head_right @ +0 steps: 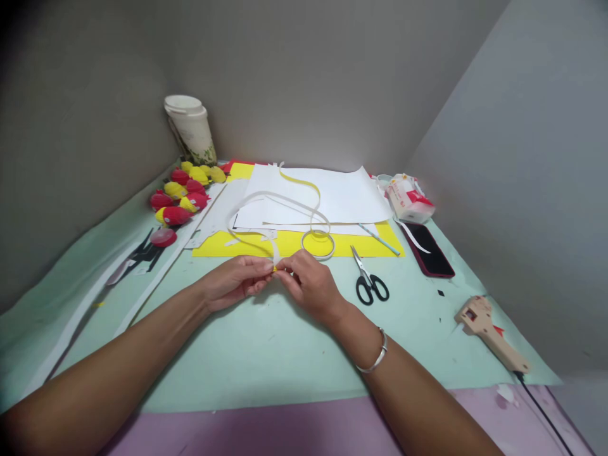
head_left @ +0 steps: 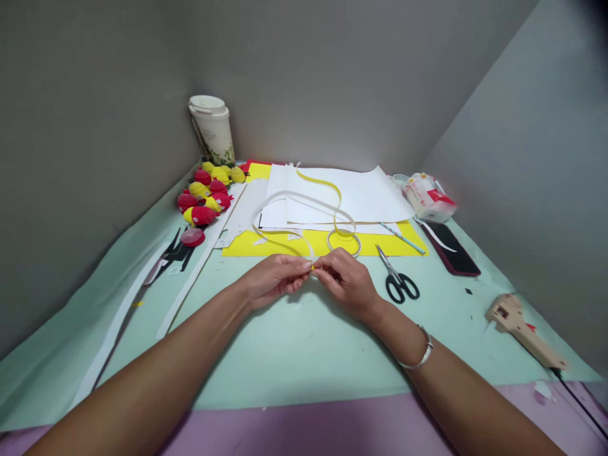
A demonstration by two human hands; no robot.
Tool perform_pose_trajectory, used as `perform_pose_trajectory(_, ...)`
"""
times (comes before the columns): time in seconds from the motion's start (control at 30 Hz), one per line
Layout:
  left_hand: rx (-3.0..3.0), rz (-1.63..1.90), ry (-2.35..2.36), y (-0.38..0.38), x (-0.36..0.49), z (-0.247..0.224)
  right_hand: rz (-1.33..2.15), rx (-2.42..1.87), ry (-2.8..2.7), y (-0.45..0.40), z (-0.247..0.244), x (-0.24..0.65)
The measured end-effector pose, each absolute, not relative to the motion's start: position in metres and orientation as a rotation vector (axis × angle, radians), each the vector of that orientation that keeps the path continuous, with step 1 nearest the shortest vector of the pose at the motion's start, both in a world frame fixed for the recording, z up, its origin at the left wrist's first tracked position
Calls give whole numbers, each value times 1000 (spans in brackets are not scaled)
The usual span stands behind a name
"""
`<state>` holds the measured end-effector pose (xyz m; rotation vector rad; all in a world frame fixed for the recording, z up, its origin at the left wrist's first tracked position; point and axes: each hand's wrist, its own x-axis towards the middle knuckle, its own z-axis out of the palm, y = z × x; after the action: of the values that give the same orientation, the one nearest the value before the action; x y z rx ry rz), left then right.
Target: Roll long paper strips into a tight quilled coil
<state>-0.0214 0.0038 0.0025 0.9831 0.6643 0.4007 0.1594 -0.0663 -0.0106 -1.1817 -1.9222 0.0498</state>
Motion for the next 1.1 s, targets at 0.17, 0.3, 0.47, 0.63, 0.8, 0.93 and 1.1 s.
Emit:
perform_pose_trajectory(0.17, 981, 398, 657, 4, -22, 2, 89, -1174, -1935, -65, -12, 161)
perform_pose_trajectory(0.3, 986, 379, 663, 5, -22, 1, 136, -1181, -1929, -66, -11, 161)
perform_pose_trajectory(0.47, 993, 378, 660, 5, -23, 1, 199, -1180, -1901, -66, -9, 160)
perform_pose_trajectory(0.63, 987, 375, 658, 4, -22, 3, 259, -1181, -1888, -65, -8, 161)
perform_pose_trajectory(0.8, 979, 378, 676, 4, -22, 3, 280, -1177, -1896, -65, -8, 162)
perform_pose_trajectory(0.93, 973, 372, 676, 4, -22, 2, 287, -1185, -1903, -65, -8, 162)
perform_pose_trajectory(1.1, 992, 387, 679, 4, -21, 1, 288, -1199, -1909, -64, -8, 163)
